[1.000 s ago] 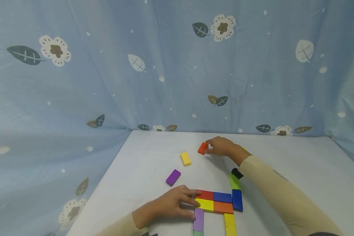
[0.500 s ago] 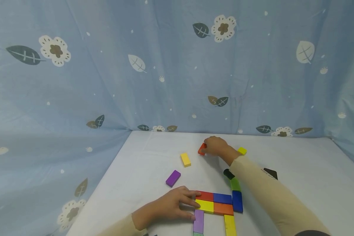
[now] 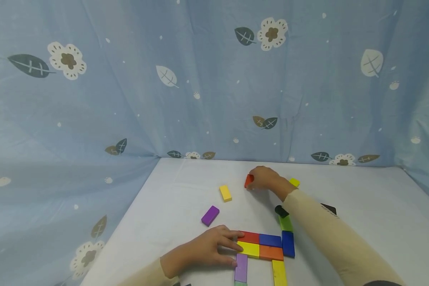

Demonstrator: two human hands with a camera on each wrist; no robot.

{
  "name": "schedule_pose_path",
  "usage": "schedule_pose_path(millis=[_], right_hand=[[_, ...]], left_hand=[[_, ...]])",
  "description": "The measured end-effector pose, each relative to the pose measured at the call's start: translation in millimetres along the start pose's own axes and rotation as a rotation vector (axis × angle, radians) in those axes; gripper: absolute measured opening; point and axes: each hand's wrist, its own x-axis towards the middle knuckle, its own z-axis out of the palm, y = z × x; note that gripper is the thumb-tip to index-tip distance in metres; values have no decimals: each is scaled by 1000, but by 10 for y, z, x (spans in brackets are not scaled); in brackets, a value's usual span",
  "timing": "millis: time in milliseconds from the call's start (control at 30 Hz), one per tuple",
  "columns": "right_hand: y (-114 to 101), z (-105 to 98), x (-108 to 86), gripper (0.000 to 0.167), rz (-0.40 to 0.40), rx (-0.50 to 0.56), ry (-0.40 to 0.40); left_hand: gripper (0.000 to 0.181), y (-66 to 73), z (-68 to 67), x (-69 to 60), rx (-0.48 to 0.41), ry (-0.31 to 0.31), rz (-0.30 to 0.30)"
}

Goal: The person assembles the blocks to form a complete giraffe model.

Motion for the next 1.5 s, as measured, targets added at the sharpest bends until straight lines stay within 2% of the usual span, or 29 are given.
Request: schedule_pose_path(millis=[267,367,567,867,1367,1500], right_hand=[[149,-54,-10,64,-89,30,-55],[187,-69,-42,65,-95,70,-75],[259,-37,-67,56,-116,133,-101],[359,36,-79,54,-133,147,-56],[703,89,-369,56,-173,256,-11],[768,94,-417,57,-156,258,5]], left_hand=[[39,21,-22,-13,46,21,-2],[38,17,-22,-21,52,26,-5],[36,6,-20,-39,62,40,7],[36,-33,3,-37,67,55,15],[36,-54,39,-19,46,30,20],[36,-49,39,-10,54,34,37]])
